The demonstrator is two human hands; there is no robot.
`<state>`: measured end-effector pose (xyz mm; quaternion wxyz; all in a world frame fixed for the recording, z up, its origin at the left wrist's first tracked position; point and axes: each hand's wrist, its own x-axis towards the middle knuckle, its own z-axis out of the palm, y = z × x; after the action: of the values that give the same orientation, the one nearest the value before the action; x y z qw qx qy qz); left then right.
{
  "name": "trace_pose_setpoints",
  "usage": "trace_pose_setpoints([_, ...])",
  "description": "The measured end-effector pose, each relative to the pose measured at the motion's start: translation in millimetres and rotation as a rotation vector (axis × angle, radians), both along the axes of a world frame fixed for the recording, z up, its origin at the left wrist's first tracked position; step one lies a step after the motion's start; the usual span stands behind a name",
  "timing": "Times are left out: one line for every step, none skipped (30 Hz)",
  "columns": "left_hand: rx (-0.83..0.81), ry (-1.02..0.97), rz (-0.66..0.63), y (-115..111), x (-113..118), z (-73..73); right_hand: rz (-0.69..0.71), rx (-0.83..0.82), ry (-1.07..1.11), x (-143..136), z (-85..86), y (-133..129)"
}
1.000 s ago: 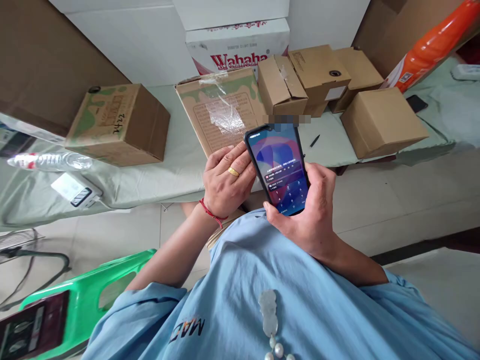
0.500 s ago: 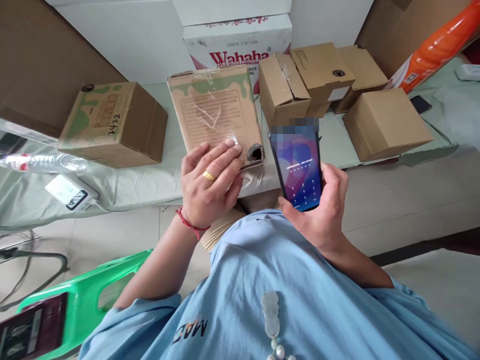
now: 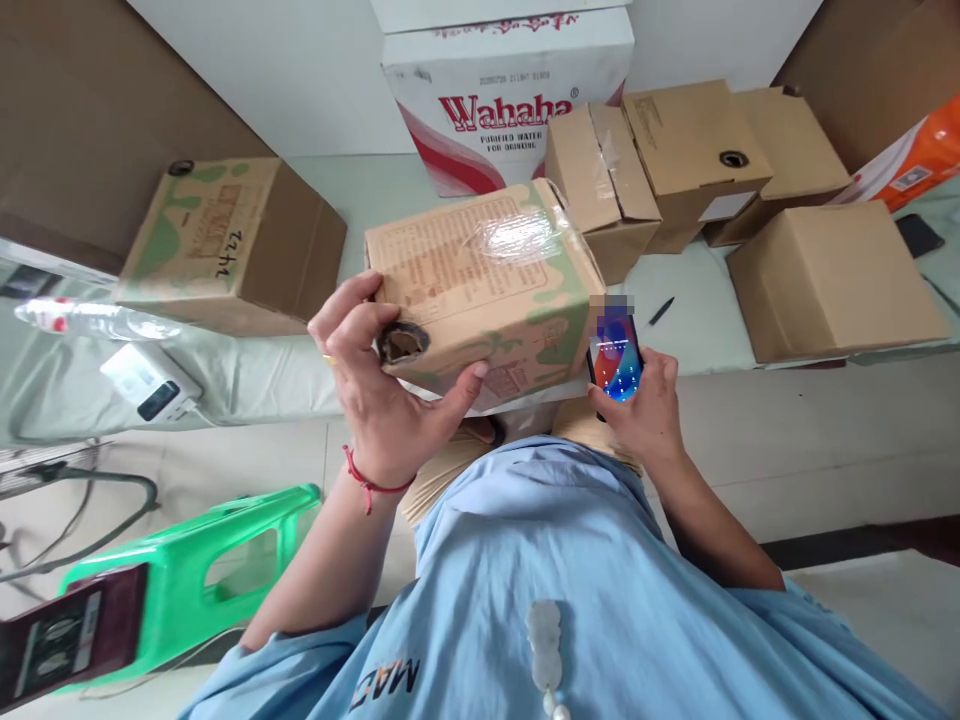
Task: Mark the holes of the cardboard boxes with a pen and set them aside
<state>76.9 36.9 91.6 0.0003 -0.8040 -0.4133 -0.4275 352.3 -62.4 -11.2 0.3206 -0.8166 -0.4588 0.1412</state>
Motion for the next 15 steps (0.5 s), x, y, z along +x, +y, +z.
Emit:
trace_pose_setpoints([-0.007,-0.018,0.012,2,3,-0.9,0.01,-0.037,-0.002,2,0.3,4])
trace_pose_setpoints([-0.005,-0.035,0.023,4,4,-1.7,0.021,-0.082,-0.004,4,1.3,8])
trace_pose_setpoints([-0.002,-0.047,0.03,6,4,-2.5,0.034,-0.13,-0.007,6,2.8,12])
trace_pose_setpoints([0.006,-0.056,0.031,9,3,-3.3,0.047,-0.18,-0.011,7,4.5,16])
trace_pose_setpoints([0.011,-0.063,0.026,12,1,-4.4,0.061,-0.229,-0.019,8,6.2,20])
trace_pose_setpoints([0.019,-0.072,0.015,16,-2,-5.6,0.074,-0.273,-0.03,9,7.5,23])
trace_pose_setpoints([0.017,-0.077,-0.001,20,-6,-7.1,0.087,-0.312,-0.045,9,8.3,27])
trace_pose_setpoints([0.021,-0.091,-0.021,24,-10,-8.6,0.098,-0.342,-0.063,8,8.4,30])
trace_pose_setpoints([0.03,-0.111,-0.046,28,-14,-10.0,0.108,-0.364,-0.085,7,7.7,33])
trace_pose_setpoints([0.046,-0.137,-0.073,32,-17,-11.2,0.117,-0.378,-0.107,6,6.1,35])
trace_pose_setpoints([0.064,-0.166,-0.096,35,-20,-11.9,0.123,-0.384,-0.129,6,3.9,37])
trace_pose_setpoints([0.069,-0.185,-0.111,37,-23,-12.3,0.126,-0.386,-0.148,5,1.2,38])
trace_pose_setpoints([0.061,-0.189,-0.112,39,-24,-12.3,0.128,-0.382,-0.165,5,-1.7,39])
trace_pose_setpoints([0.043,-0.174,-0.1,39,-24,-12.2,0.132,-0.368,-0.18,6,-4.5,39])
trace_pose_setpoints([0.017,-0.151,-0.076,40,-24,-12.3,0.142,-0.342,-0.194,7,-6.9,39])
